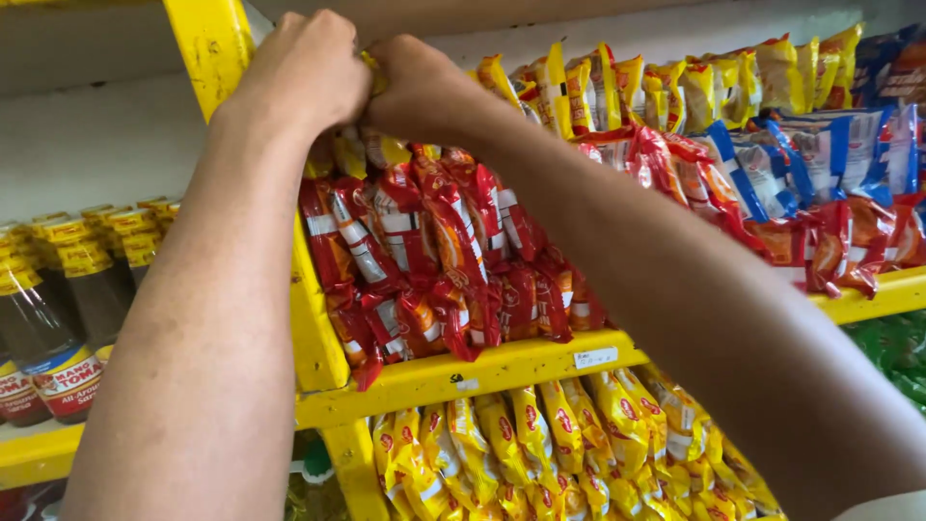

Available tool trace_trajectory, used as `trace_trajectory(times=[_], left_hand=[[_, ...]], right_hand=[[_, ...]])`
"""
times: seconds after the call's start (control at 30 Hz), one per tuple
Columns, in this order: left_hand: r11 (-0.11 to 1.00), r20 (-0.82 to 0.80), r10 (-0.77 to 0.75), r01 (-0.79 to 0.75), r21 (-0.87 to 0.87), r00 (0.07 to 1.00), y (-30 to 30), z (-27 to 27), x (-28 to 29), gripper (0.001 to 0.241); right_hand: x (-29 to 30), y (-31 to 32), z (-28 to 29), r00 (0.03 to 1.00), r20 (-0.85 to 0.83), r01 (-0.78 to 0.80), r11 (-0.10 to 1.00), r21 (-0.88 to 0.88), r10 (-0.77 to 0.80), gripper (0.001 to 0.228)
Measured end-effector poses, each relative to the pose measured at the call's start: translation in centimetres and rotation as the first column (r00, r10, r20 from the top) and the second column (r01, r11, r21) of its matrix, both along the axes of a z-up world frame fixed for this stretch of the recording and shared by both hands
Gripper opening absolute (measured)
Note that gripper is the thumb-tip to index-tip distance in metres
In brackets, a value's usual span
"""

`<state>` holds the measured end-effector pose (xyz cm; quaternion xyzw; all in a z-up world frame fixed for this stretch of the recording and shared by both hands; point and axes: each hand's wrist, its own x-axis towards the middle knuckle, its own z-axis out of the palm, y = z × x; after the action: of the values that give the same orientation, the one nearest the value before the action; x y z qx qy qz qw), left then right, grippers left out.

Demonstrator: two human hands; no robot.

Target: Shelving packets of instant noodles from a pile on the floor onto store shelves.

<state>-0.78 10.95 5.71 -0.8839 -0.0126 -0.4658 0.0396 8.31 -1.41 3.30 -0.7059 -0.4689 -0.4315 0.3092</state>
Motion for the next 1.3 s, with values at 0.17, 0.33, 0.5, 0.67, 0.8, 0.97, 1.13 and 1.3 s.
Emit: trace_trajectory(times=[0.17,0.33,0.5,0.67,0.8,0.97,1.13,1.3], left_hand=[[0.985,-0.087,0.012,-0.027,-0.170,0.996,-2.9,0.8,-1.8,0.040],[0.968,-0.152,0.115,-0.145,-0.203,0.982,-2.9,1.8,-0.6,0.064],[0.962,-0.217,0.170,-0.209,-0.174,0.961,-2.4,1.9,0.1,0.038],[0.978,-0.147,0.169,-0.184,-0.096,0.975,-0.9,2.3,2.2,0.041],[0.962,-0.206,0.220,-0.247,-0.115,0.953,-1.6,2.3,1.1,0.040],[0.956,-0.205,0.219,-0.252,-0.151,0.954,-1.8,2.6,1.1,0.043],[0.956,-0.202,0.212,-0.246,-0.158,0.956,0.2,3.6,3.7,0.048],[0.967,-0.264,0.229,-0.249,-0.046,0.937,1.6,3.5,5.1,0.049]], right_hand=[[-1.3,-3.5,-0.5,0.837,-0.424,-0.431,0.894,-0.123,0.345,0.030],[0.8,-0.7,-0.9,0.908,-0.376,-0.225,0.972,-0.061,0.186,0.024],[1.5,-0.8,-1.2,0.874,-0.304,-0.408,0.912,-0.036,0.379,0.026],[-0.6,-2.6,-1.4,0.904,-0.299,-0.348,0.932,-0.101,0.306,0.026],[-2.3,-4.3,-1.3,0.931,-0.323,-0.234,0.955,-0.182,0.167,0.028],[-0.8,-4.9,-1.3,0.970,-0.162,-0.221,0.928,-0.299,0.179,0.031],[0.2,-3.1,-2.0,0.961,-0.057,-0.274,0.917,-0.289,0.269,0.035],[-0.2,-2.4,-2.8,1.000,-0.016,-0.013,0.972,-0.235,0.010,0.035]])
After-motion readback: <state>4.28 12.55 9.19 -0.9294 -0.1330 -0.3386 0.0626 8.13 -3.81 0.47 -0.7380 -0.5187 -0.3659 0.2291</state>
